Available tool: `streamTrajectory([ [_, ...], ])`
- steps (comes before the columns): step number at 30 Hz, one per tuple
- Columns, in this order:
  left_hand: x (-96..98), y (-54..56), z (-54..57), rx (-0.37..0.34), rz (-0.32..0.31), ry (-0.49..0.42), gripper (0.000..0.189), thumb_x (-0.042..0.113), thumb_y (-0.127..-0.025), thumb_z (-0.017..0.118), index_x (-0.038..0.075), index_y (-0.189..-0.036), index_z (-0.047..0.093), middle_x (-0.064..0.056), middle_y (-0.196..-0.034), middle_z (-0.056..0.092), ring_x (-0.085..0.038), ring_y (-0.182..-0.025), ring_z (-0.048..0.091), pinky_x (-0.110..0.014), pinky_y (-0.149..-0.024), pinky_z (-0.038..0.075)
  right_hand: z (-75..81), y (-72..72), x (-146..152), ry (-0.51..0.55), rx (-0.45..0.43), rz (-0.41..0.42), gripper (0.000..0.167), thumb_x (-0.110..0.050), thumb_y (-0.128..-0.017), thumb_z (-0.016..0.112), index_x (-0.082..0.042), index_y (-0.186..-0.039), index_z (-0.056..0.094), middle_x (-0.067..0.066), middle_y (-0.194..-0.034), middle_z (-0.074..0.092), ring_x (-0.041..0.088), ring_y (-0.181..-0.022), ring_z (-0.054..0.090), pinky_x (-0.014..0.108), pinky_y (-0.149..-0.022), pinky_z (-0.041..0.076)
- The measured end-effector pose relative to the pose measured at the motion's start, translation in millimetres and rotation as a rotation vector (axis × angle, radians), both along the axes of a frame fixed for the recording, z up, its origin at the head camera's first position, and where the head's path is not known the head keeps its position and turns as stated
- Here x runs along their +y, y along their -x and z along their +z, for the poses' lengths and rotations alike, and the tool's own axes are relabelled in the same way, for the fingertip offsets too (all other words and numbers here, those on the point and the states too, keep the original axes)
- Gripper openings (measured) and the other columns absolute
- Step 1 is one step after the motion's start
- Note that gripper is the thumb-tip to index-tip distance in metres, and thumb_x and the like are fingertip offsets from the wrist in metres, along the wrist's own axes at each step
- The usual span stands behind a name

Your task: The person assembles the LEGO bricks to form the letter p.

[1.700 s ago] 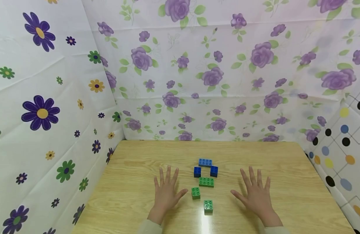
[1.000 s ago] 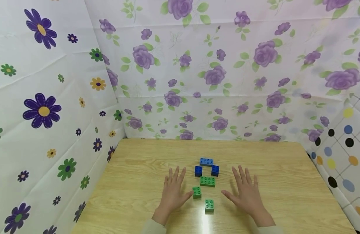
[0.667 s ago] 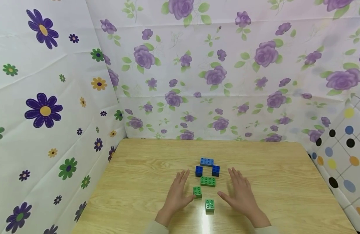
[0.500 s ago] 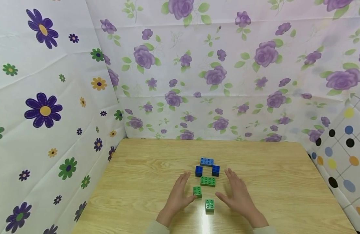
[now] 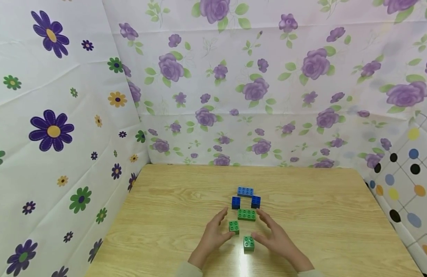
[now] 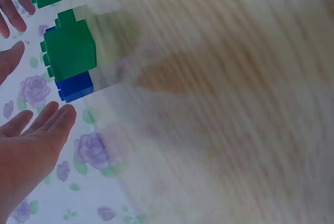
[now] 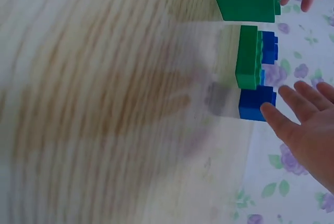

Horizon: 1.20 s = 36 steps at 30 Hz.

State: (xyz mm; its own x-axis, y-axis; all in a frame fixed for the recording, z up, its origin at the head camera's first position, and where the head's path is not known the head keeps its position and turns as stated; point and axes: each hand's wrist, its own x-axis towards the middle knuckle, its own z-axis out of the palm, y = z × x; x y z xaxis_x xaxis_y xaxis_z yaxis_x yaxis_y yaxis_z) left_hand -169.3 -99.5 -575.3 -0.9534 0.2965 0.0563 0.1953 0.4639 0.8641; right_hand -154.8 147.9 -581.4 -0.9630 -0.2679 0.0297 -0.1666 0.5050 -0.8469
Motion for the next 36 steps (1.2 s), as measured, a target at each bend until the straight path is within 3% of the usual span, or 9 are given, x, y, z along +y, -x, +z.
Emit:
streamTrajectory([
  [4, 1.5, 0.9, -3.5, -0.07, 0.02, -0.062, 0.075, 0.007, -0.081, 0.078, 0.002, -0.144, 0.038, -0.02, -0.139, 0.048, -0.037, -0.127, 0.047, -0.045, -0.106, 0.042, -1.4, -0.1, -3, 0.101, -0.097, 0.053, 0.079, -0.034, -0.086, 0.073, -0.016, -0.15, 0.03, 0.011, -0.15, 0.038, 0.036, -0.134, 0.039, 0.056, -0.109, 0.035],
  [8, 3.5, 0.4, -7.7, -0.117, 0.025, -0.104, 0.069, 0.005, -0.081, 0.076, 0.001, -0.141, 0.042, -0.022, -0.135, 0.051, -0.037, -0.124, 0.05, -0.042, -0.103, 0.046, -4.9, -1.9, -2, 0.192, -0.173, 0.129, 0.077, -0.028, -0.085, 0.075, -0.009, -0.147, 0.033, 0.017, -0.148, 0.038, 0.04, -0.134, 0.038, 0.058, -0.11, 0.033],
  [14, 7.2, 2.6, -12.0, -0.17, 0.036, -0.139, 0.062, 0.001, -0.081, 0.075, -0.001, -0.136, 0.048, -0.022, -0.132, 0.054, -0.036, -0.122, 0.052, -0.038, -0.102, 0.048, -11.5, -3.9, 1, 0.254, -0.226, 0.227, 0.076, -0.023, -0.086, 0.074, -0.005, -0.147, 0.032, 0.021, -0.146, 0.039, 0.044, -0.132, 0.039, 0.06, -0.107, 0.034],
  [20, 7.9, 4.3, -13.2, -0.189, 0.05, -0.132, 0.052, -0.001, -0.083, 0.073, -0.002, -0.131, 0.053, -0.02, -0.131, 0.055, -0.035, -0.12, 0.053, -0.039, -0.1, 0.049, -17.4, -2.0, 1, 0.294, -0.264, 0.292, 0.072, -0.018, -0.088, 0.072, -0.004, -0.147, 0.033, 0.023, -0.143, 0.043, 0.041, -0.129, 0.044, 0.05, -0.106, 0.041],
  [36, 5.9, 5.5, -18.7, -0.191, 0.056, -0.102, 0.04, -0.001, -0.084, 0.071, 0.0, -0.122, 0.059, -0.012, -0.123, 0.06, -0.032, -0.116, 0.056, -0.04, -0.1, 0.049, -25.2, -1.5, 2, 0.273, -0.264, 0.264, 0.046, -0.015, -0.087, 0.072, -0.001, -0.128, 0.055, 0.016, -0.129, 0.057, 0.035, -0.122, 0.053, 0.042, -0.101, 0.047],
])
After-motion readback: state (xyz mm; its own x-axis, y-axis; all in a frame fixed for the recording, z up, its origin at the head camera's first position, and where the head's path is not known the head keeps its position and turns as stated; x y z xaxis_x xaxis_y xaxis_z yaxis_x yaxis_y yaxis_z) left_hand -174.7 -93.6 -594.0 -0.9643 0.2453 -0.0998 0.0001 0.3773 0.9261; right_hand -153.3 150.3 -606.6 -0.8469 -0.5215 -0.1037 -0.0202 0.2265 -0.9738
